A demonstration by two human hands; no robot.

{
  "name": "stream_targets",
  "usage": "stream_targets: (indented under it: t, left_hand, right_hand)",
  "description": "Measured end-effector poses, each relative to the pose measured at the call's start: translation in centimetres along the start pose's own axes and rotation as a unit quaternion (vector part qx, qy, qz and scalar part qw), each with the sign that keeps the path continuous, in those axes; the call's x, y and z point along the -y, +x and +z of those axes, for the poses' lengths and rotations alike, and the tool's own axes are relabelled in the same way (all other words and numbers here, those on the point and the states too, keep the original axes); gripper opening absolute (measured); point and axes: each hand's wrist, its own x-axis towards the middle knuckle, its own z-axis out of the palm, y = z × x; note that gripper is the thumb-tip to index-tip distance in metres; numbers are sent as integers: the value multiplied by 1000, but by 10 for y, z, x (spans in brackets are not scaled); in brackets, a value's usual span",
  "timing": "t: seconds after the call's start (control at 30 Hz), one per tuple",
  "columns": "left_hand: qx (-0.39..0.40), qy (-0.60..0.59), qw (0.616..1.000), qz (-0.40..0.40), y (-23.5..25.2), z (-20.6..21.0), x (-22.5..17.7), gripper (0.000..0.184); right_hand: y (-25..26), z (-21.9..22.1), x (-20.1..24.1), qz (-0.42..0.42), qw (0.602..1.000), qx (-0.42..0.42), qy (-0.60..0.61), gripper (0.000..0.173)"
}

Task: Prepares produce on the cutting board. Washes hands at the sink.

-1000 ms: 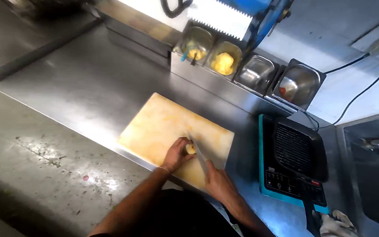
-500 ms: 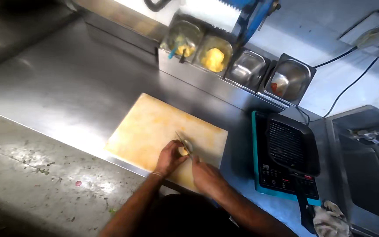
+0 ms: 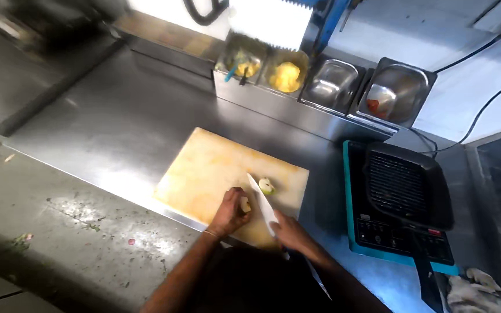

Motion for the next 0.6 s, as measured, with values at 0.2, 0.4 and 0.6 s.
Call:
stream_targets:
  t: [0.2,0.4,0.6]
  left_hand:
    - [63,70,995,22,13,15,-15,51]
    - [52,65,995,51,13,13,-7,49]
    - [17,83,994,69,11,18,-5,47]
  right_hand:
    - [-10,-5,-11,-15,995,-25,-91,41]
    - [-14,1,-17,-44,996,-9,-79,40]
    - [-12,2,-8,-48,992,11,-116,42]
